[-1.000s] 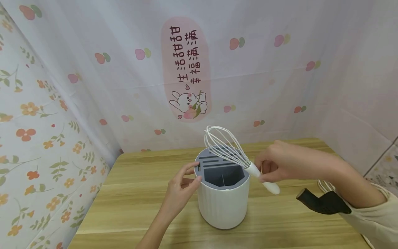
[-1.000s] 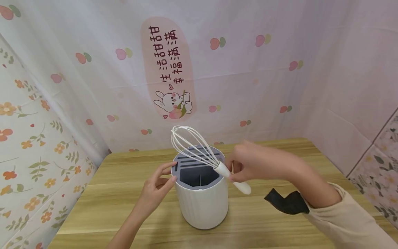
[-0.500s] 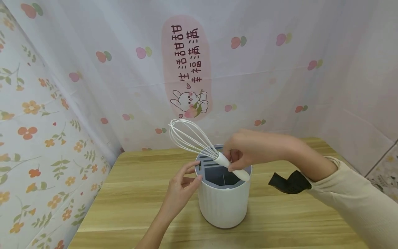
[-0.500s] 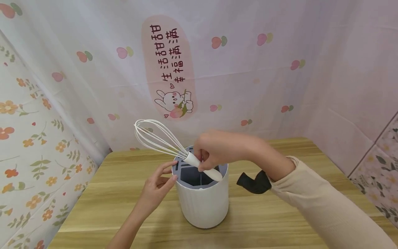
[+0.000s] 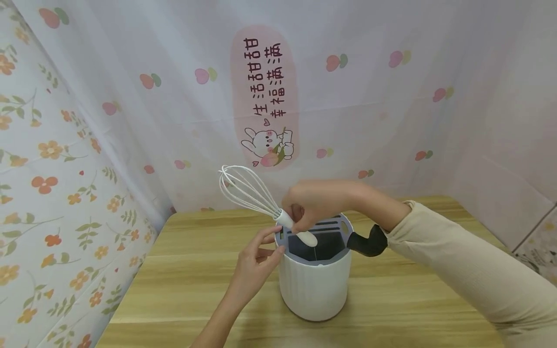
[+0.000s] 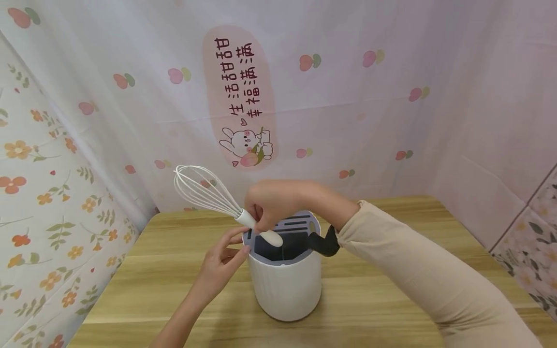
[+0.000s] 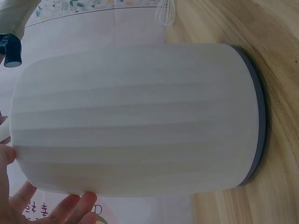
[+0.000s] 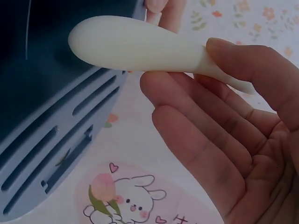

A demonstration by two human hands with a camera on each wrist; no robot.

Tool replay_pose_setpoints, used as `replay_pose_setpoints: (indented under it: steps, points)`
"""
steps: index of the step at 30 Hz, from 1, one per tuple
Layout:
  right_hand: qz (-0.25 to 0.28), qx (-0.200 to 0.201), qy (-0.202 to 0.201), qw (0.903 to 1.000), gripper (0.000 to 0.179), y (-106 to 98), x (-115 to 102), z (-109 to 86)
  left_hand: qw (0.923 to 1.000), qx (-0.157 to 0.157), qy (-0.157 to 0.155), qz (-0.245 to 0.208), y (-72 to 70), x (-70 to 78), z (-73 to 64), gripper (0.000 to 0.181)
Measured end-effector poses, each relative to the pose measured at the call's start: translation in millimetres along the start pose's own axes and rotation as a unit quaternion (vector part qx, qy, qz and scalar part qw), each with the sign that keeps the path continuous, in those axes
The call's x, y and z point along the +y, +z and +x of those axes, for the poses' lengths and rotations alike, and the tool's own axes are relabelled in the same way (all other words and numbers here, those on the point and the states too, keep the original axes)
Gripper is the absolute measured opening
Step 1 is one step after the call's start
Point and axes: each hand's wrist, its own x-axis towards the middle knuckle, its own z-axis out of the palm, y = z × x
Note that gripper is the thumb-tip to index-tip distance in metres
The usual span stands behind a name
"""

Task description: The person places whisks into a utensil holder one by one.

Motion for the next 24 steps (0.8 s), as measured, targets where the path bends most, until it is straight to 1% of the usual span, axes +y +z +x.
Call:
replay_pose_setpoints:
  steps: [7, 11, 14, 18, 24]
  points:
    - [0.035, -0.03, -0.033, 0.9984, 0.005, 11.5, 8.4, 14.4, 1.0, 0.005, 0.006, -0.004, 0.4, -1.5, 1.7, 0.035]
    - [0.051, -0.05, -0.027, 0.9971, 0.006, 18.1, 12.5, 16.1, 0.9999, 0.005, 0.005, -0.009, 0.5, -2.2, 1.6, 0.033]
    - [0.07, -0.065, -0.009, 0.9954, 0.007, 21.4, 13.9, 15.4, 0.9999, 0.009, 0.005, -0.007, 1.1, -2.0, 1.4, 0.032]
    - [0.089, -0.077, 0.0, 0.9931, 0.008, 25.0, 15.7, 15.5, 0.9999, 0.013, 0.0, -0.002, 1.2, -1.2, 0.8, 0.034]
    - [0.079, -0.081, -0.004, 0.9936, 0.01, 27.3, 18.9, 16.4, 0.9998, 0.016, -0.008, -0.002, 2.4, 0.7, 1.1, 0.034]
